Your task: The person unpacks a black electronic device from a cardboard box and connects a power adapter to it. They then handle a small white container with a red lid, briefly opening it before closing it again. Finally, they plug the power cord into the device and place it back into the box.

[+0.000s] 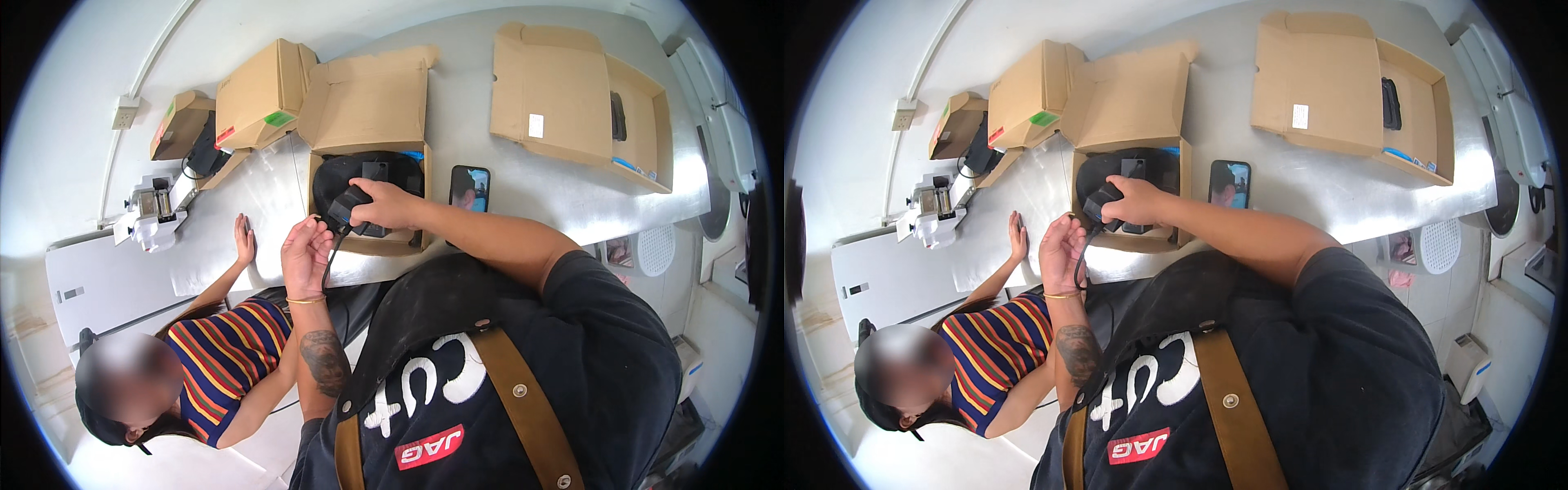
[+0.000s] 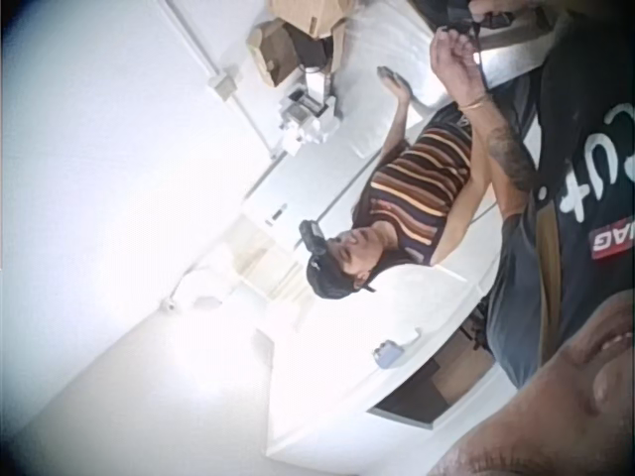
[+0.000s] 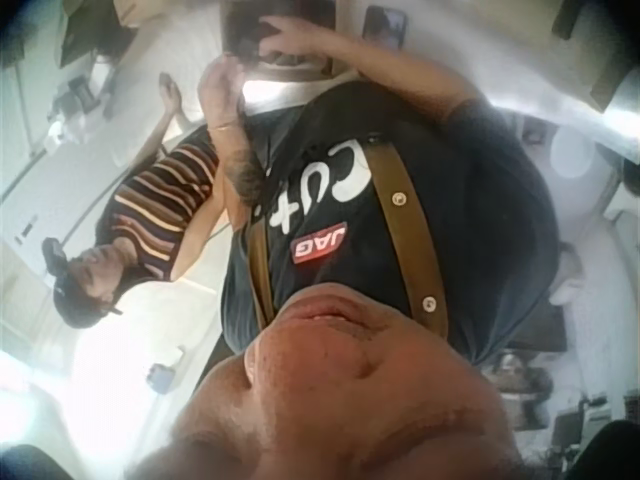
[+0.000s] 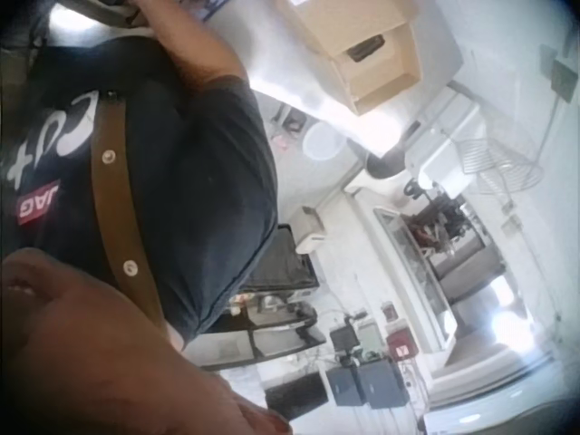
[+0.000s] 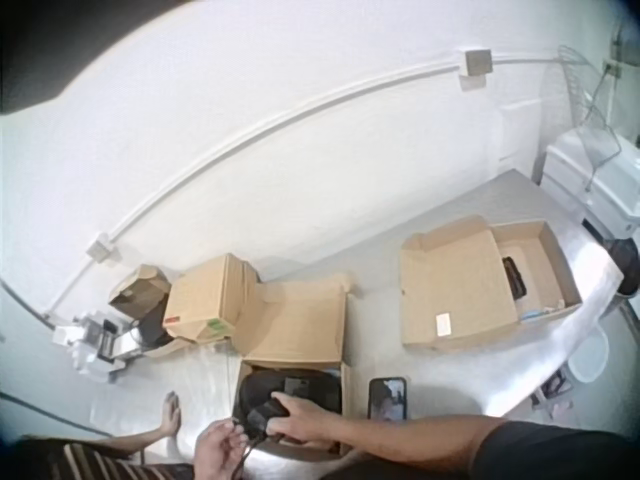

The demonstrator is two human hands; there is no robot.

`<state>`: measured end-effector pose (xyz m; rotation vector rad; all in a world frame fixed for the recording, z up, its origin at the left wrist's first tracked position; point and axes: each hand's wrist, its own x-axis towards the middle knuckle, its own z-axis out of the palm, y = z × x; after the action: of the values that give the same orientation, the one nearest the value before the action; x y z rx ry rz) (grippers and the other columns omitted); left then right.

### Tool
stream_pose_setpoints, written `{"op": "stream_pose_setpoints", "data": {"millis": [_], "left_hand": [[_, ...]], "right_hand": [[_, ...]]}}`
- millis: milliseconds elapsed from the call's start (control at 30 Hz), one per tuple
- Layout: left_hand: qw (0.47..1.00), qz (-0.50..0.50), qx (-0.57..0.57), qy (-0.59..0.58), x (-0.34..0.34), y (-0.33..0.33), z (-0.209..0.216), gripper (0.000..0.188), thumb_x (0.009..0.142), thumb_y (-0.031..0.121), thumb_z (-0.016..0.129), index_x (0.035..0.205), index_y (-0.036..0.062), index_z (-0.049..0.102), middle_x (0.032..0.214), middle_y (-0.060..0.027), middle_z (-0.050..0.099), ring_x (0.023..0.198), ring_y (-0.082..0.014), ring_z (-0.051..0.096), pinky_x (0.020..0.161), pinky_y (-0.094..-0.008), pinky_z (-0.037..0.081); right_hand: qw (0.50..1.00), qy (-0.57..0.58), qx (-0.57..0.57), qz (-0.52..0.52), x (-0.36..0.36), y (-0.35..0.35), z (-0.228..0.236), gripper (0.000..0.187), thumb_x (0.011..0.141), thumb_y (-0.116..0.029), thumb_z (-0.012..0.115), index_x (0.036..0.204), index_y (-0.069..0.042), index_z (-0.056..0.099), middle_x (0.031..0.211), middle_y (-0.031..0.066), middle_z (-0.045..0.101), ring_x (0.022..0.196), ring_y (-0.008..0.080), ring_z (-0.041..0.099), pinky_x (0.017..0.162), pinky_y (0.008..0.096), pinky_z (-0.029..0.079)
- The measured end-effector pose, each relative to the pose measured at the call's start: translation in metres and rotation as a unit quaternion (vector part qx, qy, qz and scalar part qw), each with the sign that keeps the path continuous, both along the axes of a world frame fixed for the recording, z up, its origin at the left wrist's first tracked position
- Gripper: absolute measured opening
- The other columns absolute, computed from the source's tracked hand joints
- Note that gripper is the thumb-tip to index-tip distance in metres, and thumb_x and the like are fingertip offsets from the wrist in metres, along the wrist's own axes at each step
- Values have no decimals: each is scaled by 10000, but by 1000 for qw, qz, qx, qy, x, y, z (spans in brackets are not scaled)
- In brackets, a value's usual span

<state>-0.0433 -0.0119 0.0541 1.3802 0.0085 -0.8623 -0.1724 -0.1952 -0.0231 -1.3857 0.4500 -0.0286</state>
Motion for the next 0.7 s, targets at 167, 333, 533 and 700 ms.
{"op": "stream_pose_setpoints", "data": {"millis": [167,333,533,700], "left_hand": [[997,-6,22,-77,-6,2,0,153,993,43,717,1124,-36,727,925,-133,781,762,-180,756,703,-275,643],[932,-124,126,-316,-20,-3,1,163,959,-17,743,1116,-63,752,921,-87,773,777,-112,707,754,-252,584],[901,-152,194,-357,-21,-4,1,183,952,-6,755,1127,-58,754,940,-90,782,808,-102,705,756,-244,574],[900,-160,197,-355,-18,-6,2,187,950,-11,754,1128,-67,750,956,-101,784,821,-108,715,765,-248,584]], "right_hand": [[1000,5,-29,-1,0,0,5,941,779,-326,773,1579,32,429,1327,252,665,1237,321,634,1051,361,485],[999,9,-37,11,0,-1,3,956,767,-336,776,1578,33,429,1328,254,665,1230,329,638,1054,355,485],[997,5,-68,23,2,-1,1,961,761,-346,775,1571,41,430,1302,258,677,1215,335,649,1048,356,488],[994,-6,-112,14,4,0,-1,977,752,-377,778,1554,64,435,1344,294,654,1253,378,637,1074,374,482]]}}
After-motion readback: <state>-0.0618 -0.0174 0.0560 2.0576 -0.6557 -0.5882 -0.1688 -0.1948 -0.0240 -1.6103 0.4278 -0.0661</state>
